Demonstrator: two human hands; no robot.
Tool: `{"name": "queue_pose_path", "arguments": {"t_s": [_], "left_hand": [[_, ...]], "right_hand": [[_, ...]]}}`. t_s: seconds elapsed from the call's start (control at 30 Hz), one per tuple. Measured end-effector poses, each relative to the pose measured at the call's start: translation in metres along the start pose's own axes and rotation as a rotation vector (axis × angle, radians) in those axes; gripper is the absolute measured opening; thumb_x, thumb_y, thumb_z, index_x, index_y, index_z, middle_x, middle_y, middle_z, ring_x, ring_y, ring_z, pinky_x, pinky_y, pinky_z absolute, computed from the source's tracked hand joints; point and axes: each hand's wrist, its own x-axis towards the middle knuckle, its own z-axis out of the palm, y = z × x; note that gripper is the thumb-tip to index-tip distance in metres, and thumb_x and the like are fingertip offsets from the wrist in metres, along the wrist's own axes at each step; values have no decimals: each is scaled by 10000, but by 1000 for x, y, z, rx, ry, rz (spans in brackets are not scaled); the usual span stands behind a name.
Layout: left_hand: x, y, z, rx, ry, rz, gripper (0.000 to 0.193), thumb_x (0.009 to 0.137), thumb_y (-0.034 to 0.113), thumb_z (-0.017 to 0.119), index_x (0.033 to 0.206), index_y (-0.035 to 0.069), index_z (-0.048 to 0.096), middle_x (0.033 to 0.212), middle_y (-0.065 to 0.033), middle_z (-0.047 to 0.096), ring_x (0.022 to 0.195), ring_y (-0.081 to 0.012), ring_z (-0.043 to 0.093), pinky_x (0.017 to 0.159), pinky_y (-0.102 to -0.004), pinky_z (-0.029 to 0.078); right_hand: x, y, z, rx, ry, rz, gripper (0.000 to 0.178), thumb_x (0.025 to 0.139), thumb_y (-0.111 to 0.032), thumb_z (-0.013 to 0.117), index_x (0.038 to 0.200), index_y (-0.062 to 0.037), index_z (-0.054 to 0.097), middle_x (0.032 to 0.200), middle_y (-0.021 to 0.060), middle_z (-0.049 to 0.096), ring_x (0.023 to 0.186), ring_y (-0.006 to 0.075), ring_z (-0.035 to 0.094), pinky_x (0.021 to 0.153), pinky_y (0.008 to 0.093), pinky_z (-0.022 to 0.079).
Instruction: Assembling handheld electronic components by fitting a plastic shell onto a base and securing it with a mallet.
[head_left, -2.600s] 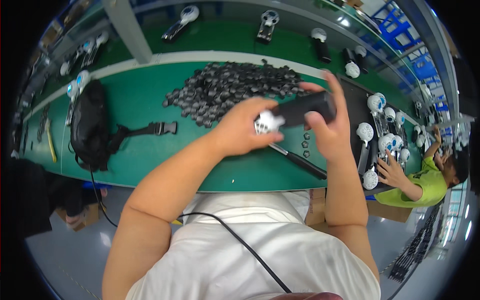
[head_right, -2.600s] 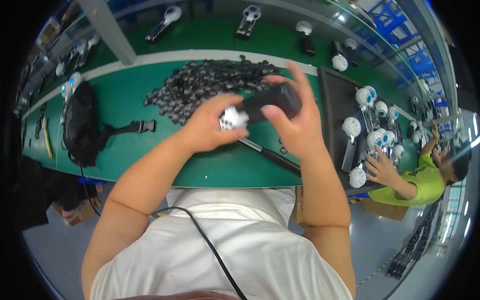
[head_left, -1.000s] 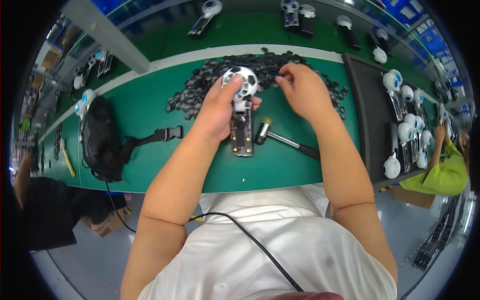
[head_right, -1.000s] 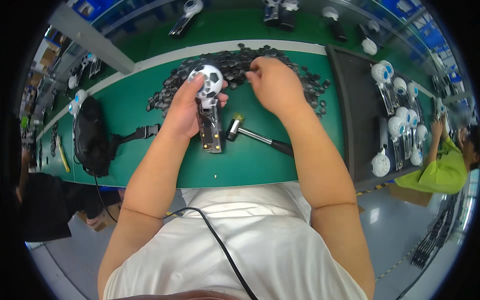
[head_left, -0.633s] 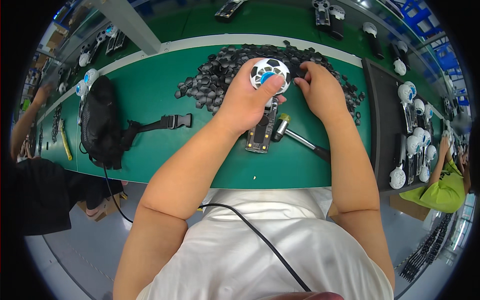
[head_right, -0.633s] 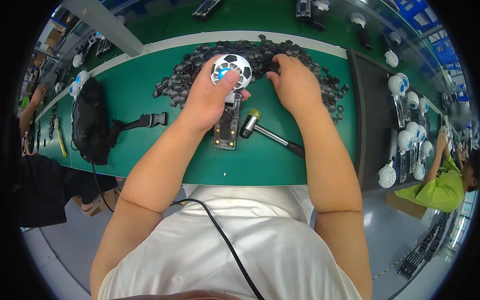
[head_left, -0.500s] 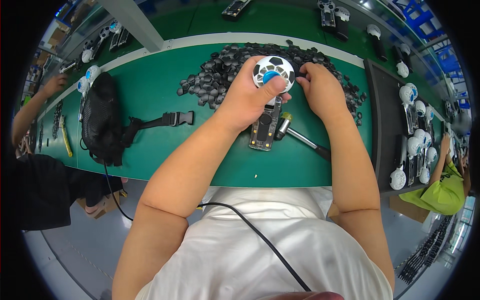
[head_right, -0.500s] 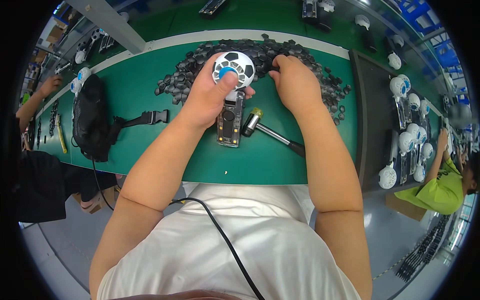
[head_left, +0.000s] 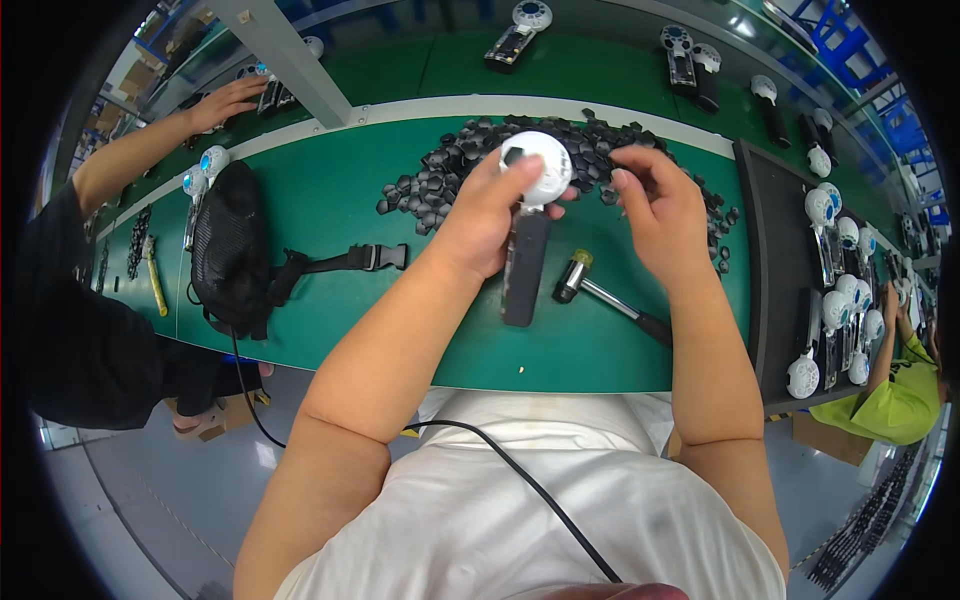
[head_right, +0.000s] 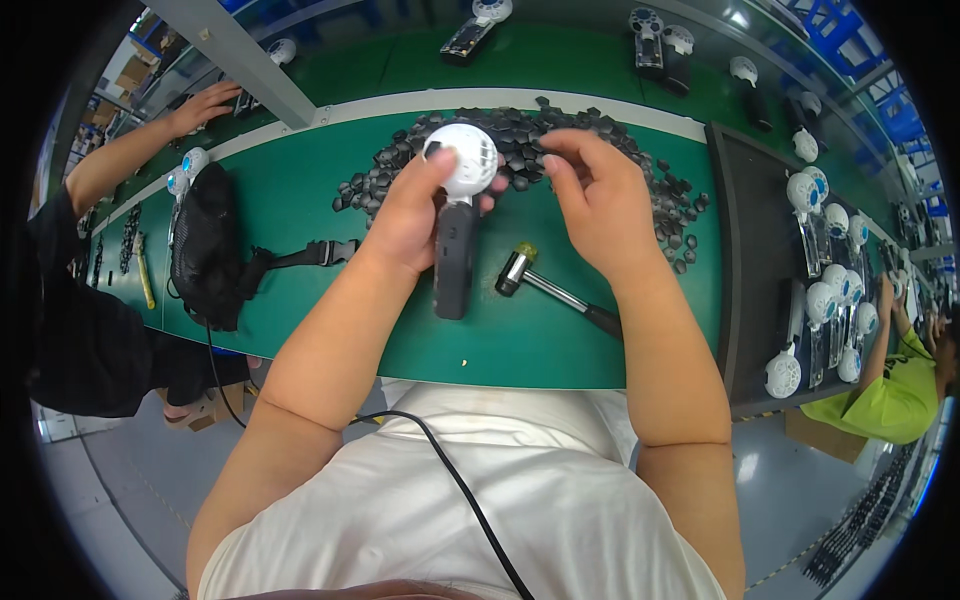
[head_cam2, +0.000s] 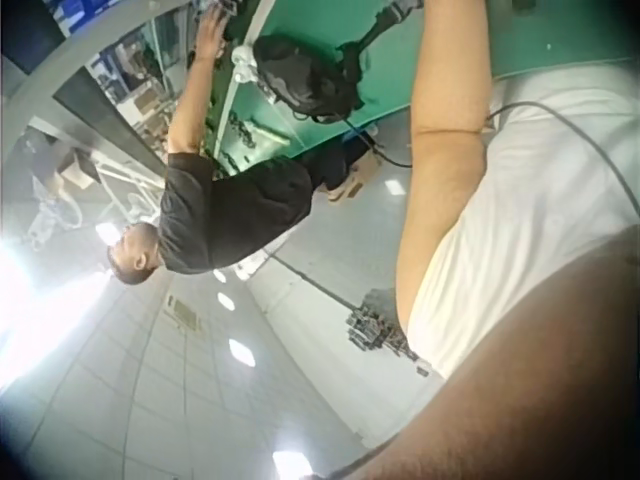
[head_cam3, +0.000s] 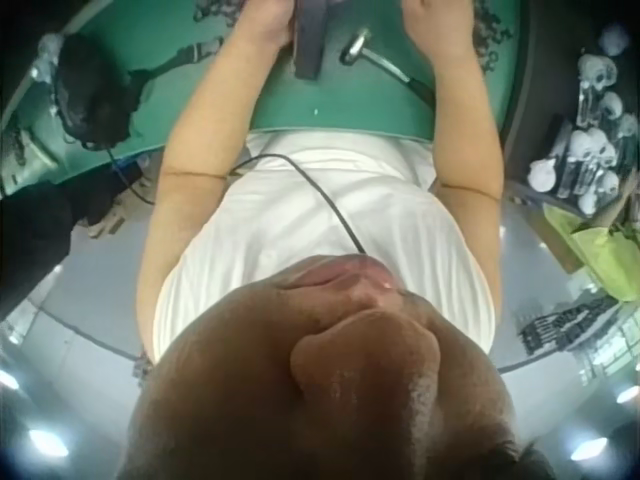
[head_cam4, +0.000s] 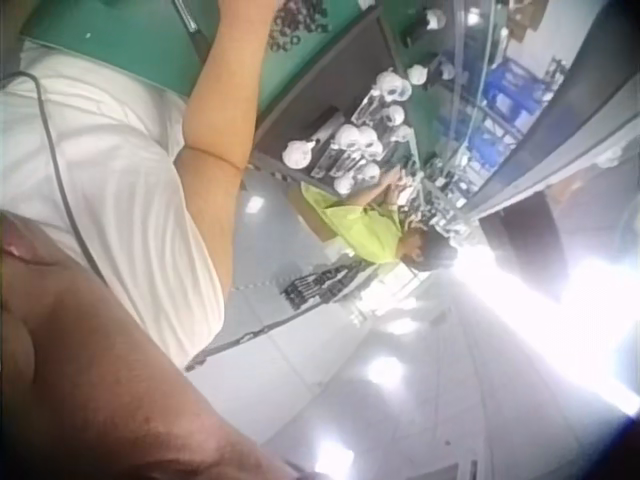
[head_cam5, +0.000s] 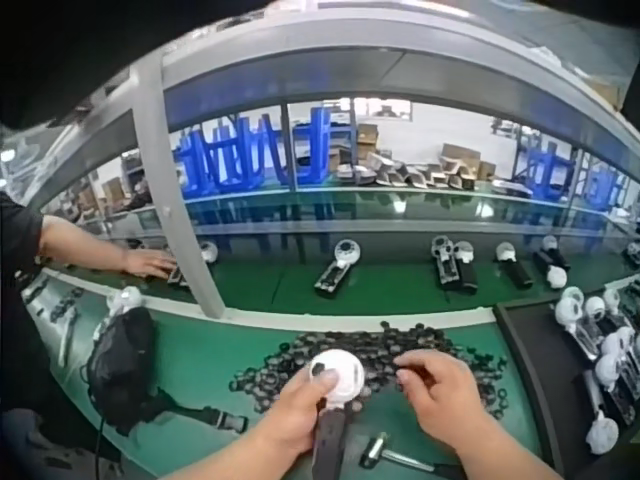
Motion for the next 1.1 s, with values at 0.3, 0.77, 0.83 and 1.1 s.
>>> {"name": "queue_pose_path", "arguments": {"t_s": [0.3,0.77,0.83,1.1], "left_hand": [[1,2,2,99,-23,-32,480,970,201,679,1363,-28,523,1094,-197,693,881,-259,696,786,-328,593],[0,8,1,62,-90,-28,505,910,147,769,1335,-8,544,1059,-173,703,871,-242,717,760,-312,595],[-1,4,-2,205,-85,24,506,928,183,743,1349,-6,536,1084,-172,700,889,-245,721,765,-310,595],[5,-3,3,428,-12,206,477,932,172,747,1329,-4,549,1066,-170,703,873,-228,726,717,-293,592]], "right_hand": [[-3,4,-3,-150,199,-733,261,744,30,827,958,-86,733,894,32,658,747,183,550,697,327,466],[-3,-3,1,-163,291,-898,191,735,0,829,875,-99,744,904,18,654,751,208,549,666,331,495],[-2,-4,2,-113,267,-832,185,738,-3,829,871,-100,743,905,19,656,748,215,554,667,333,497],[-9,-2,5,-156,24,-535,231,739,-1,839,917,-76,712,964,60,673,757,217,569,672,317,479]]}}
